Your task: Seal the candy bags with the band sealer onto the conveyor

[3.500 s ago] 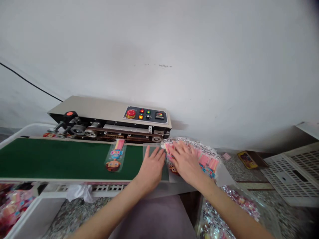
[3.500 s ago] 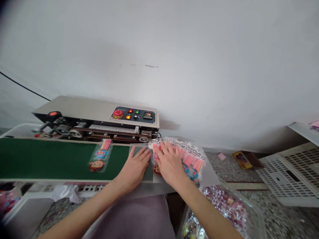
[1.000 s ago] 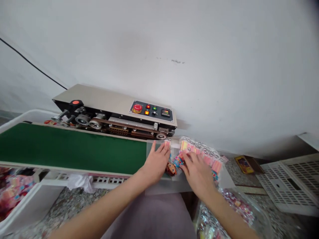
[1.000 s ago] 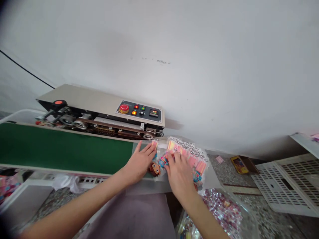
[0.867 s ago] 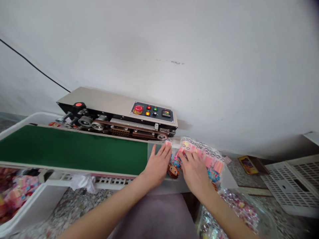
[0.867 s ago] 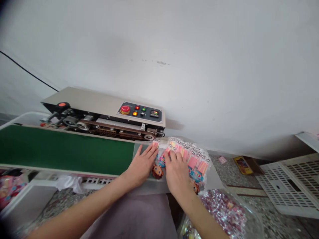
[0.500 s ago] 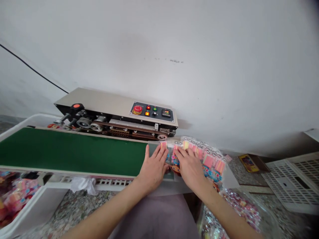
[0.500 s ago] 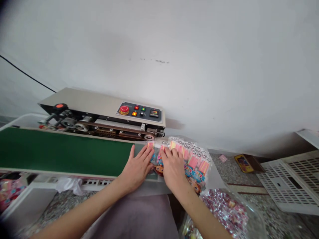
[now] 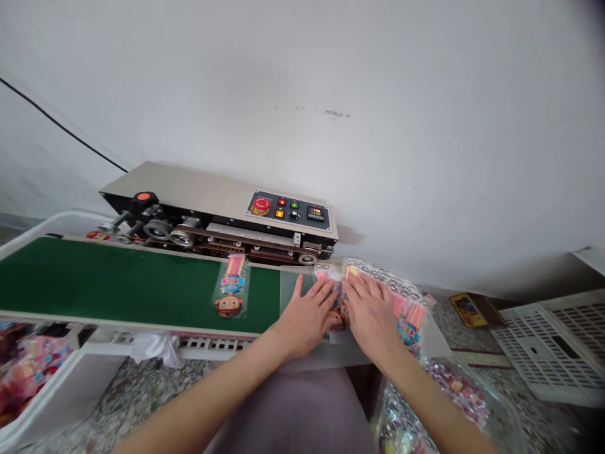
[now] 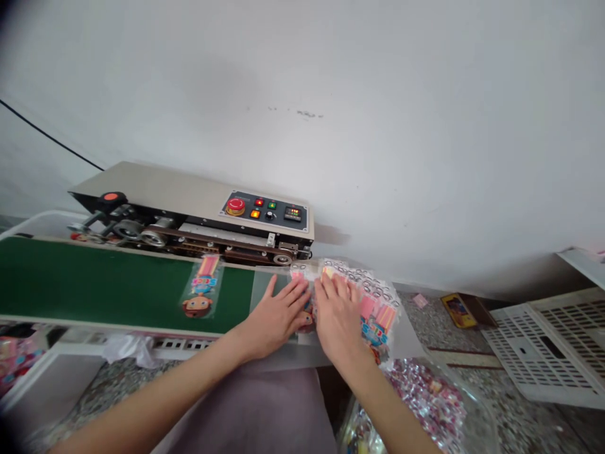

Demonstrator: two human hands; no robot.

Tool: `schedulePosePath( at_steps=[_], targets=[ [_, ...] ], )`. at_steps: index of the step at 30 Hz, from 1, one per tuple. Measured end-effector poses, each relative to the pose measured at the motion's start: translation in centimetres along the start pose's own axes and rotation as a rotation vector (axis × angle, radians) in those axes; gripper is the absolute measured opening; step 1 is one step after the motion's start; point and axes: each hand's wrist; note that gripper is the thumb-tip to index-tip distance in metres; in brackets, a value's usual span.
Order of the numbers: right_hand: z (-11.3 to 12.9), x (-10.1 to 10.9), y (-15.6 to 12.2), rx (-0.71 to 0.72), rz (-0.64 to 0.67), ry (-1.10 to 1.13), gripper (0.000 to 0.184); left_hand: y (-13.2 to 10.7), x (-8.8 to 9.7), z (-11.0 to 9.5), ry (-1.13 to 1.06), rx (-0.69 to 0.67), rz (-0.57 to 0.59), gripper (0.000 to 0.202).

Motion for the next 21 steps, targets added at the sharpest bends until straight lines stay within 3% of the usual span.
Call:
schedulePosePath(
  at_steps=[5, 10, 13, 18, 21],
  targets=[
    [-1.0, -0.9, -1.0, -0.098, 0.048, -0.040, 0.052, -1.2, -0.4, 1.8, 0.035, 0.038, -0.010, 0.053],
    [2.0, -1.7, -0.1, -0.046, 0.085, 0.059, 0.057, -3.0, 2.4, 5.4, 0.042, 0.088, 0.058, 0.049],
    [3.5, -1.6, 0.6, -0.022, 0.087, 0.104, 0.058, -5.4, 4.8, 6.7, 0.139, 0.161, 0.032, 0.051],
    [2.7, -1.5, 0.3, 0.007, -0.037, 0.034, 0.053, -10.5, 8.2, 8.4, 0.299, 0.478, -0.091, 0.040],
    [1.1, -1.9, -0.2, -0.003, -0.107, -0.045, 0.052, -11.3, 9.3, 9.9, 0.376, 0.739, -0.138, 0.032]
  ],
)
Point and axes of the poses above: each hand's wrist, its own y-axis towards the middle knuckle, its own x-axis out of the back of the hand, z = x × y, and after that the axes turned 11 degrees about -z, right-handed
